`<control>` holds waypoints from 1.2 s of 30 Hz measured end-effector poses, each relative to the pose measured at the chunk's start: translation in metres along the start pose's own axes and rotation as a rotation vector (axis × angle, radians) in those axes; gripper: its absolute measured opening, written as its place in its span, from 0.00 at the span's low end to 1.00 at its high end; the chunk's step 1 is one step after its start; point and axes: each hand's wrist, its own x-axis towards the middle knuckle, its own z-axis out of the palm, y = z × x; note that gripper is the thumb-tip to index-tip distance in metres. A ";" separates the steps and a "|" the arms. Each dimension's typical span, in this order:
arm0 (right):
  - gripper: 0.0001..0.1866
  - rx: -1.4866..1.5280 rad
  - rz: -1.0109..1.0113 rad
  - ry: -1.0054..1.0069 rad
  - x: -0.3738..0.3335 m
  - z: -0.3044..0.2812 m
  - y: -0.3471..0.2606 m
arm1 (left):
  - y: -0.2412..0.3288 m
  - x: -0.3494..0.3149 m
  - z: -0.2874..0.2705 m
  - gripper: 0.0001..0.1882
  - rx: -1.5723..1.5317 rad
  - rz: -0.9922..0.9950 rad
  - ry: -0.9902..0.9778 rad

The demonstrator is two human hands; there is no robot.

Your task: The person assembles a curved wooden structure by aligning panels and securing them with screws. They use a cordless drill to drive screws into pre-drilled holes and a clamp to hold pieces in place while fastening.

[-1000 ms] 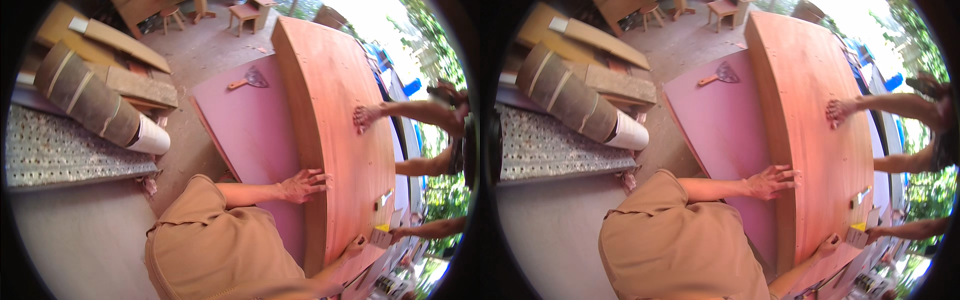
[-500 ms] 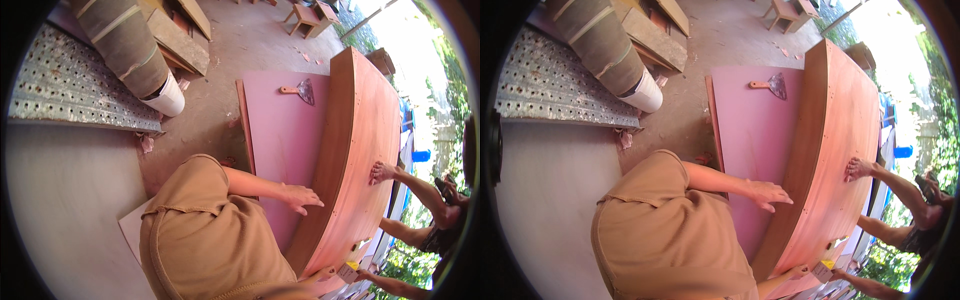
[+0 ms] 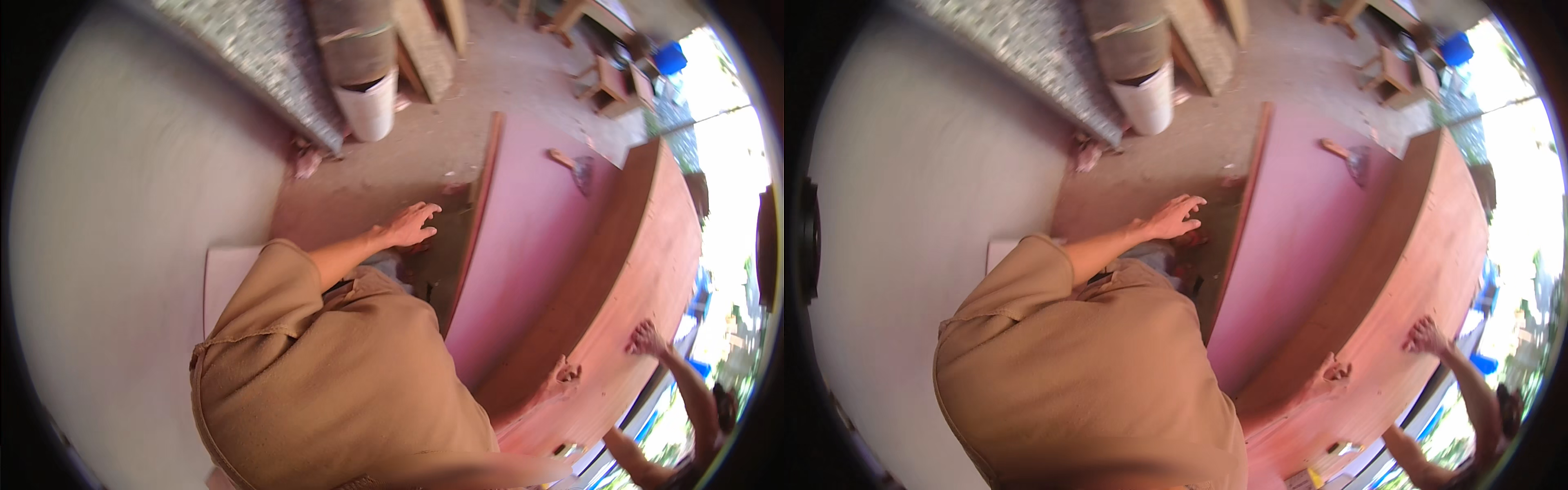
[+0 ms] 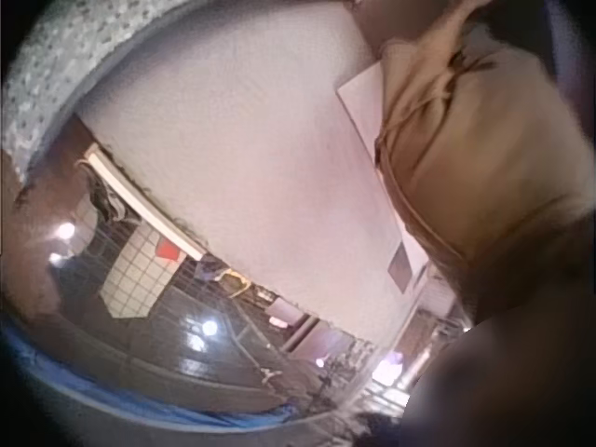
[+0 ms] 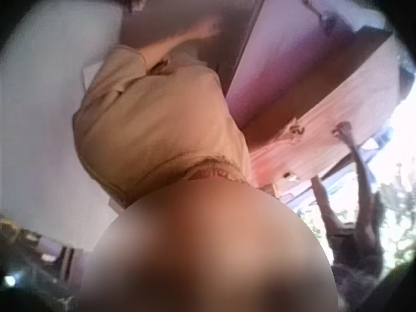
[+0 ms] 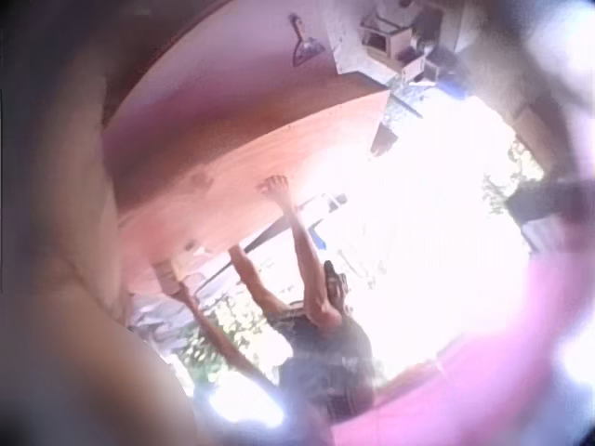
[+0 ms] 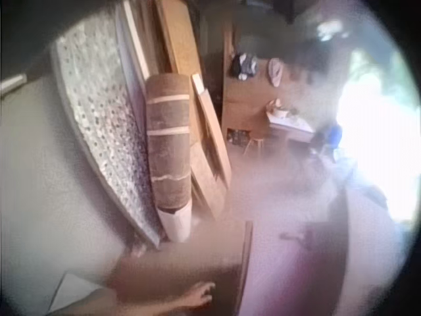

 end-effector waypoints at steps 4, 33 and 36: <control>0.35 0.063 -0.199 -0.051 0.091 0.047 -0.072 | -0.121 -0.124 0.022 0.28 0.013 -0.394 0.067; 0.48 -0.176 0.025 -0.287 -0.212 -0.135 -0.042 | -0.360 -0.552 0.035 0.15 0.241 -0.602 0.380; 0.50 -0.170 0.030 -0.318 -0.250 -0.134 -0.031 | -0.369 -0.579 0.047 0.16 0.492 -0.559 -0.033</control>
